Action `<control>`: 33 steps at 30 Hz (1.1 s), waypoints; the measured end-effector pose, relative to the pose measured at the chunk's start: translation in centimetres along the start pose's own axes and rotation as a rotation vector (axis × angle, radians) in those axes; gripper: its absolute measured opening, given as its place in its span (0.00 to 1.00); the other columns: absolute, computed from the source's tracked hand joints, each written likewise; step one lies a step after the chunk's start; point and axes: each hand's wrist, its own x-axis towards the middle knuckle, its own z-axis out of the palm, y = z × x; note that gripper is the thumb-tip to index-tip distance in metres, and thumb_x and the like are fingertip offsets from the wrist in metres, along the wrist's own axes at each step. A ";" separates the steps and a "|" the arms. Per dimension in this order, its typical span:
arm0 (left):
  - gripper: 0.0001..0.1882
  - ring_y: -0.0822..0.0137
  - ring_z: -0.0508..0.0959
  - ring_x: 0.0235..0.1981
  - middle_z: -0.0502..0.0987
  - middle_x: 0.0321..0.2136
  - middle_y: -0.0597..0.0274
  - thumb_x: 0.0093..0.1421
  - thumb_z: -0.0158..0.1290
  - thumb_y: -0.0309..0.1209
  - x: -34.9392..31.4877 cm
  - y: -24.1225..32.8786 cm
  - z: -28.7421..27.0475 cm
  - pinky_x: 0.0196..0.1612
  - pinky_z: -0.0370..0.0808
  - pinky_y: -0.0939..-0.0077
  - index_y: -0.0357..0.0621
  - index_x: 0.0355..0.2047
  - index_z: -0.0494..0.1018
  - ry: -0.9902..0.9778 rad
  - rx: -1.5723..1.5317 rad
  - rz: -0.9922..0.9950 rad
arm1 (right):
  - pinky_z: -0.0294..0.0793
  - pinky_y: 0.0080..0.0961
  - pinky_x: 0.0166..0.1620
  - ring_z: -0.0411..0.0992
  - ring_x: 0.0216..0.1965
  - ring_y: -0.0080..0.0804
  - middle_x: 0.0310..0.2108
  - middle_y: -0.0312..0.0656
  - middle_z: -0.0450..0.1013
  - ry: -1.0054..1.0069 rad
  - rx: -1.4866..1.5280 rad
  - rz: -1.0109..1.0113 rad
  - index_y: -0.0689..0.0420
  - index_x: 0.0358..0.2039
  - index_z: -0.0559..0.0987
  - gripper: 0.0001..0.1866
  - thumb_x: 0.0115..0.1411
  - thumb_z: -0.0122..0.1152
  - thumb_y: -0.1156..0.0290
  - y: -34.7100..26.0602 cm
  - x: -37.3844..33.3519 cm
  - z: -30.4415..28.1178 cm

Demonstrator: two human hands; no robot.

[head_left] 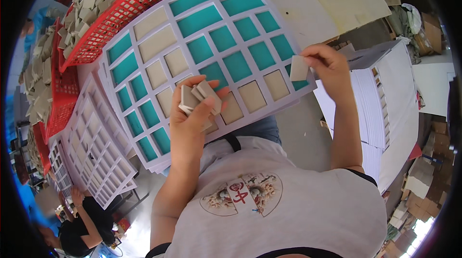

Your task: The person repeatedly picks small square tiles from a red basket and places them into compartments of a white grid tray. They handle the tiles one at a time or in small stacks, filling the tray's cells and occasionally adjusting the tray's position on the table.

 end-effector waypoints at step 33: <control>0.17 0.66 0.76 0.37 0.74 0.39 0.58 0.59 0.52 0.32 -24.9 -1.7 -26.9 0.33 0.72 0.76 0.43 0.48 0.68 1.489 -0.308 0.924 | 0.74 0.24 0.33 0.73 0.28 0.28 0.33 0.42 0.74 -0.909 -0.195 -0.504 0.61 0.46 0.75 0.20 0.61 0.64 0.59 -16.7 -1.6 40.1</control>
